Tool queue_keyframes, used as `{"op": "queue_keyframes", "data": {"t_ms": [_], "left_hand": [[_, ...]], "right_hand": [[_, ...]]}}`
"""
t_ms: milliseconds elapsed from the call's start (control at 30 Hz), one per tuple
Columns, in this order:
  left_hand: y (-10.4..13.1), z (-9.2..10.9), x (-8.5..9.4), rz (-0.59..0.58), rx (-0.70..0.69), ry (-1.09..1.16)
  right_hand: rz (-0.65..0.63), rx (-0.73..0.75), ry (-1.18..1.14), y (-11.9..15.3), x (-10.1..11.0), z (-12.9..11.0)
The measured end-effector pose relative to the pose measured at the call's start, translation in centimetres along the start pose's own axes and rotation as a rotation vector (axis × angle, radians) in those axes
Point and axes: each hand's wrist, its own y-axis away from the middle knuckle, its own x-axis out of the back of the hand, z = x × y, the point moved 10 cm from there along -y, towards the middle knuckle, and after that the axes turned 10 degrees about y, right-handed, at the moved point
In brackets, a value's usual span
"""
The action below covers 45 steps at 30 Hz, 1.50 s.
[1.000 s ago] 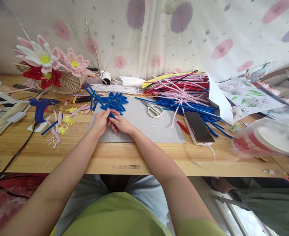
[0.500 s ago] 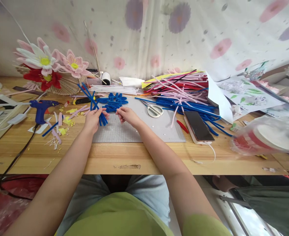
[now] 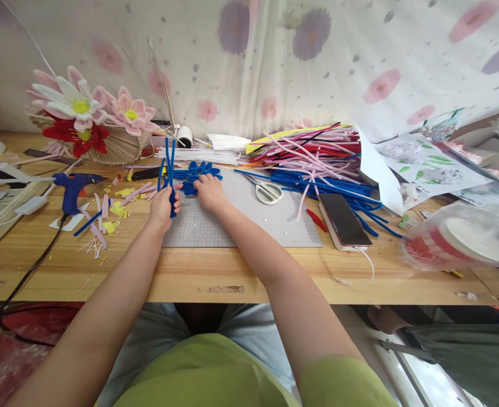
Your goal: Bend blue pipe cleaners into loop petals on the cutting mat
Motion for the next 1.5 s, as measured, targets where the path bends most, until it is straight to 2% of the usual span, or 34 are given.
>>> {"op": "queue_keyframes", "data": {"t_ms": [167, 300, 467, 667, 867, 967, 1033, 1167, 1300, 1367, 1500], "left_hand": [[-0.2, 0.4, 0.3, 0.036, -0.084, -0.039], [0.2, 0.2, -0.7, -0.029, -0.117, -0.187], [1.0, -0.3, -2.6, -0.192, -0.122, -0.334], [0.6, -1.3, -2.2, -0.202, -0.101, -0.392], [0.2, -1.4, -1.8, -0.184, -0.156, -0.468], [0.3, -1.2, -1.8, -0.166, -0.157, -0.473], [0.4, -1.1, -1.6, -0.137, -0.151, -0.455], [0.4, -0.7, -1.2, -0.089, -0.176, -0.408], [0.3, -0.2, -1.0, -0.067, -0.214, -0.403], [0.5, 0.0, -1.2, -0.073, -0.217, -0.416], [1.0, -0.9, -2.2, -0.158, -0.157, -0.452]], "right_hand": [[0.118, -0.041, -0.155, 0.9, 2.3, 1.5], [0.127, -0.055, -0.359, 2.5, 3.3, 2.3], [-0.025, -0.034, -0.654, 4.3, 1.1, 1.5], [-0.093, -0.131, -0.910, 5.3, -0.6, 1.4], [-0.064, -0.158, -1.052, 5.4, -0.2, 1.9], [0.018, -0.272, -1.148, 5.5, -0.1, 3.3], [0.014, -0.363, -1.269, 5.7, -0.6, 4.0], [-0.164, -0.417, -1.479, 6.5, -1.6, 3.2], [-0.316, -0.377, -1.464, 7.0, -2.2, 2.0], [-0.303, -0.406, -1.442, 7.0, -2.4, 2.2], [-0.133, -0.613, -1.487, 7.1, -2.8, 4.2]]}}
